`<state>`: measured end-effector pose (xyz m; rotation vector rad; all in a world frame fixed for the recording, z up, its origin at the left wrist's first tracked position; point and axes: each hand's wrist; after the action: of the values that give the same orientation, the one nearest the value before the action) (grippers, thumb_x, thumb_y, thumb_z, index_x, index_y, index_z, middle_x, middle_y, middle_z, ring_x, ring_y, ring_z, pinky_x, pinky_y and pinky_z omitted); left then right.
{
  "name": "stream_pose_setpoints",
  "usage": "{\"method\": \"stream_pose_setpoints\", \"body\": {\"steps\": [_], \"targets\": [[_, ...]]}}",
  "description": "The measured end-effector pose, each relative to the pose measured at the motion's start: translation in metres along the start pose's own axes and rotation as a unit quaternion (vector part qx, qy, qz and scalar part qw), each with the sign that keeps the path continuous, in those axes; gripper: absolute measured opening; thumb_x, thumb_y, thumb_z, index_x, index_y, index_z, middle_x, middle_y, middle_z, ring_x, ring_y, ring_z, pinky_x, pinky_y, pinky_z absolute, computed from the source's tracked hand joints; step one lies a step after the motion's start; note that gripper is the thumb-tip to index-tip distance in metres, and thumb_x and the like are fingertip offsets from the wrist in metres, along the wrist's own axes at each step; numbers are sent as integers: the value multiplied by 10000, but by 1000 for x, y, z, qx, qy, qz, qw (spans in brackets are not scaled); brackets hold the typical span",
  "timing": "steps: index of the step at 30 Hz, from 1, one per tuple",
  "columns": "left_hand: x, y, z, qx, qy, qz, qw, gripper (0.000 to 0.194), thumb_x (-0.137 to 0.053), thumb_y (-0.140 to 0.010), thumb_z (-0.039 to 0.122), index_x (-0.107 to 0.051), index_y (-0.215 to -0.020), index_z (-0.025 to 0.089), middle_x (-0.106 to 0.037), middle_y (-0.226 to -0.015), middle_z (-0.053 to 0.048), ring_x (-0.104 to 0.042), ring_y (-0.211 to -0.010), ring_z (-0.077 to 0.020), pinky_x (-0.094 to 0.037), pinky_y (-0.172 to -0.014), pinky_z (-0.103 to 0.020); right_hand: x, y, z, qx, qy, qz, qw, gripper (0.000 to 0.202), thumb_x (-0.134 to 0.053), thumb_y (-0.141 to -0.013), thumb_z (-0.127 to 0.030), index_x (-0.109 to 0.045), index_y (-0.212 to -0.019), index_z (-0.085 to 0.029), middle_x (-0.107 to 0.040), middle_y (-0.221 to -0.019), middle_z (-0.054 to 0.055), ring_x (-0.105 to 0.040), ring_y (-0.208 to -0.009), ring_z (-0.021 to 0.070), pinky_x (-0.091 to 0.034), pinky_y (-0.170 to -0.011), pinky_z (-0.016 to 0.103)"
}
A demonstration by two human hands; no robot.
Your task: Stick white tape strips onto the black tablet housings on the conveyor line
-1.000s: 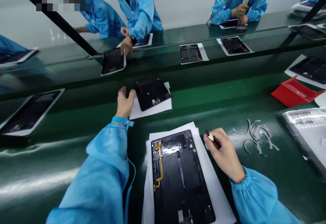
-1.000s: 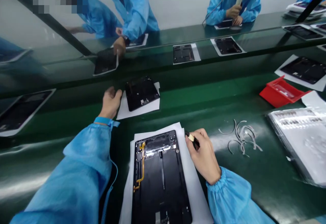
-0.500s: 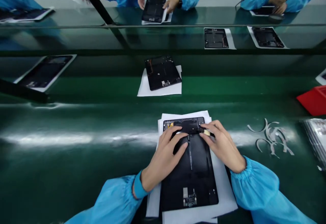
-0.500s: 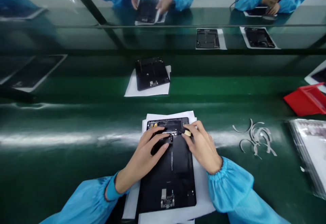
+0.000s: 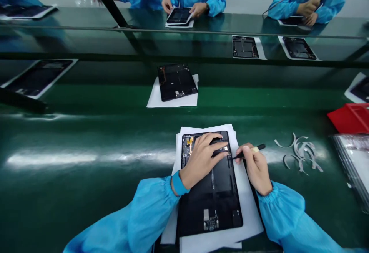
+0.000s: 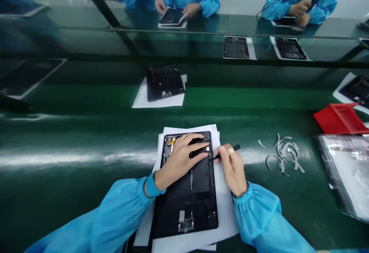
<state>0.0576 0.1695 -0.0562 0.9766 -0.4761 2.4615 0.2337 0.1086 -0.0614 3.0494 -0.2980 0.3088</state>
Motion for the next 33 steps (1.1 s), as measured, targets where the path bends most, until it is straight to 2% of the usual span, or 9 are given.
{"method": "stream_pose_setpoints", "body": {"steps": [3, 6, 12, 17, 23, 33], "targets": [[1, -5, 1, 37, 43, 7, 998, 71, -708, -842, 198, -715, -895, 246, -639, -1173, -39, -566, -1127, -249, -415, -989, -446, -4, -1, 6, 17, -24, -3, 1000, 247, -607, -890, -461, -632, -862, -217, -648, -799, 15, -653, -708, 169, -545, -687, 298], [4, -6, 2, 54, 48, 11, 997, 71, -691, -852, 187, -684, -795, 230, -653, -1114, -30, -582, -1094, -235, -425, -982, -428, -6, -2, 12, 33, -29, 8, 999, 175, -687, -838, -388, -652, -869, -220, -662, -845, 30, -661, -773, 182, -557, -697, 303], [2, 4, -2, 70, 37, 11, 997, 91, -664, -860, 154, -667, -799, 221, -619, -1152, -49, -529, -1145, -260, -389, -1011, -476, -6, -1, 15, 58, -2, 27, 998, 82, -655, -866, -284, -674, -823, -217, -646, -844, 38, -638, -807, 180, -538, -681, 293], [0, 6, -4, 63, 29, 7, 998, 82, -635, -878, 170, -661, -820, 221, -592, -1186, -57, -489, -1183, -268, -381, -1024, -496, -6, -1, 13, 53, 6, 41, 998, 98, -662, -859, -303, -681, -813, -218, -661, -833, 43, -648, -805, 188, -551, -679, 308], [1, 5, -3, 65, 32, 4, 997, 87, -636, -874, 172, -657, -805, 220, -586, -1173, -53, -491, -1185, -269, -381, -1028, -488, -4, -6, 10, 26, 4, 87, 996, 143, -683, -837, -344, -674, -777, -215, -686, -780, 32, -663, -741, 185, -560, -657, 309], [-1, 5, -2, 74, 24, 8, 997, 100, -658, -840, 136, -654, -788, 221, -578, -1166, -39, -497, -1159, -263, -392, -994, -463, -8, -7, 12, 51, 7, 15, 999, 49, -697, -836, -251, -706, -793, -230, -719, -812, 24, -671, -806, 197, -536, -756, 337]]}}
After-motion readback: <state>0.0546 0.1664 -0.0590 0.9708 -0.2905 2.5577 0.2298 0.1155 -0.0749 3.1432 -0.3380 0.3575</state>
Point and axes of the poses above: each hand's wrist, its own y-axis away from the middle knuckle, its own x-axis out of the back of the hand, z = x × y
